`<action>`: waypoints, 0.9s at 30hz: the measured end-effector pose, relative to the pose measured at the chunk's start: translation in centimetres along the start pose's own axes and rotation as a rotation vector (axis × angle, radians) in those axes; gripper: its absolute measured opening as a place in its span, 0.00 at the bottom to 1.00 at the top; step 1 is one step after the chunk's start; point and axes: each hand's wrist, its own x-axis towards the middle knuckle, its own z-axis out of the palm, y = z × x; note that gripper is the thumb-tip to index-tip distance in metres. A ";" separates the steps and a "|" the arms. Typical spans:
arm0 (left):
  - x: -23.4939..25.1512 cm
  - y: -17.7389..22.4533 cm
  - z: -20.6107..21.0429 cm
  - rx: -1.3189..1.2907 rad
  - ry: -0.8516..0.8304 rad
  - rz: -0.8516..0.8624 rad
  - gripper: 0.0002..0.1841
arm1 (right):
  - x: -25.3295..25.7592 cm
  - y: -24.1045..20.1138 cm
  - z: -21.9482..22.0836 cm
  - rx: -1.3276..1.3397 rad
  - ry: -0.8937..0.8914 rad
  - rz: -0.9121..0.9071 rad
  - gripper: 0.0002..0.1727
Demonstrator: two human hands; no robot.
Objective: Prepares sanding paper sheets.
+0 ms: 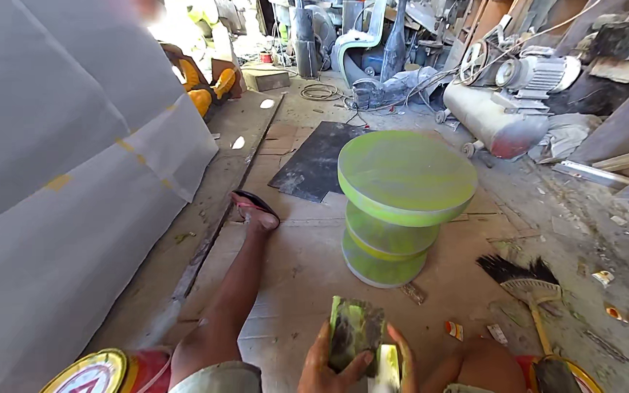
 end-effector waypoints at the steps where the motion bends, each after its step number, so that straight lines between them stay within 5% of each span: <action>1: 0.0 0.1 0.4 0.006 -0.023 0.007 0.43 | 0.1 -0.2 0.3 0.006 0.005 0.009 0.52; 5: -0.4 0.5 1.6 -0.047 -0.170 -0.014 0.45 | 0.5 -1.1 0.7 0.099 0.184 0.180 0.54; 10: -0.5 1.0 2.4 -0.182 -0.422 -0.145 0.40 | 1.0 -1.0 -0.2 0.299 0.367 0.368 0.35; 13: -0.7 0.9 2.6 -0.148 -0.532 -0.134 0.40 | 1.0 -0.2 -1.6 0.503 0.357 0.386 0.25; 17: -0.9 1.0 3.1 -0.168 -0.623 -0.135 0.36 | 0.9 0.7 -4.2 0.752 0.219 0.313 0.33; 20: 0.0 1.1 3.9 -0.140 -0.313 -0.123 0.34 | -0.2 0.0 -4.6 0.499 0.190 0.279 0.28; 22: 0.4 0.9 4.6 -0.135 -0.199 -0.113 0.37 | -1.1 -0.6 -4.0 0.241 0.182 0.233 0.39; 24: -0.1 1.1 5.2 -0.150 -0.269 -0.130 0.39 | -1.6 -1.2 -3.0 0.080 0.287 0.281 0.51; 27: -0.4 1.2 5.8 -0.253 -0.409 -0.199 0.37 | -1.1 -0.8 -2.9 0.085 0.413 0.338 0.50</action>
